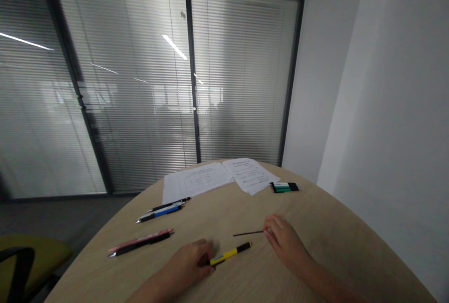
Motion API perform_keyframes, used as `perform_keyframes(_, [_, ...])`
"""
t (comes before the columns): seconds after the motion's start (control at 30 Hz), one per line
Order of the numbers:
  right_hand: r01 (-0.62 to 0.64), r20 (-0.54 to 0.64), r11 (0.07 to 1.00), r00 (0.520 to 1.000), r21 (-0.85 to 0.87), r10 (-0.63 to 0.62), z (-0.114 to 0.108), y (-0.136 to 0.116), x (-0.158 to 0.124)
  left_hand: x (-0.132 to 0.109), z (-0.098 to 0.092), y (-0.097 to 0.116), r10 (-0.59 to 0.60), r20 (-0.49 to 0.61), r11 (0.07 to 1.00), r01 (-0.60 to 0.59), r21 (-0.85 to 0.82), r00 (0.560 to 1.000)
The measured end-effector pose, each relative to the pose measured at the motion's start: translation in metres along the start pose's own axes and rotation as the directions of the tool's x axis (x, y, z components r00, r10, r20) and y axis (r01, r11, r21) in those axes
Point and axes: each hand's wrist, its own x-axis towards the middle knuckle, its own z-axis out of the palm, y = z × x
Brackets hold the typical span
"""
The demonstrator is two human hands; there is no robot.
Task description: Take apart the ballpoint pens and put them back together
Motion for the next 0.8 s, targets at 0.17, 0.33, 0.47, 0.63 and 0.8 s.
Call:
perform_keyframes(0.17, [0.047, 0.009, 0.999, 0.999, 0.02, -0.047, -0.001, -0.012, -0.004, 0.001, 0.005, 0.003, 0.059, 0.026, 0.997, -0.058, -0.042, 0.998])
perform_keyframes(0.33, [0.081, 0.011, 0.996, 0.997, 0.034, -0.082, 0.0, -0.015, -0.005, -0.001, 0.006, 0.005, 0.065, 0.022, 0.997, -0.064, -0.053, 0.998])
perform_keyframes(0.47, [0.117, 0.029, 0.993, 0.993, 0.013, -0.117, 0.001, -0.02, -0.007, -0.002, 0.005, 0.006, 0.065, 0.013, 0.997, -0.064, -0.041, 0.998])
perform_keyframes(0.63, [0.185, -0.016, 0.983, 0.983, -0.017, -0.185, 0.003, -0.025, -0.009, 0.001, 0.008, 0.007, 0.084, -0.035, 0.993, -0.086, -0.08, 0.996])
perform_keyframes(0.8, [0.197, -0.029, 0.979, 0.98, -0.043, -0.199, 0.004, -0.027, -0.009, 0.003, 0.013, 0.003, 0.114, -0.032, 0.99, -0.116, -0.075, 0.993])
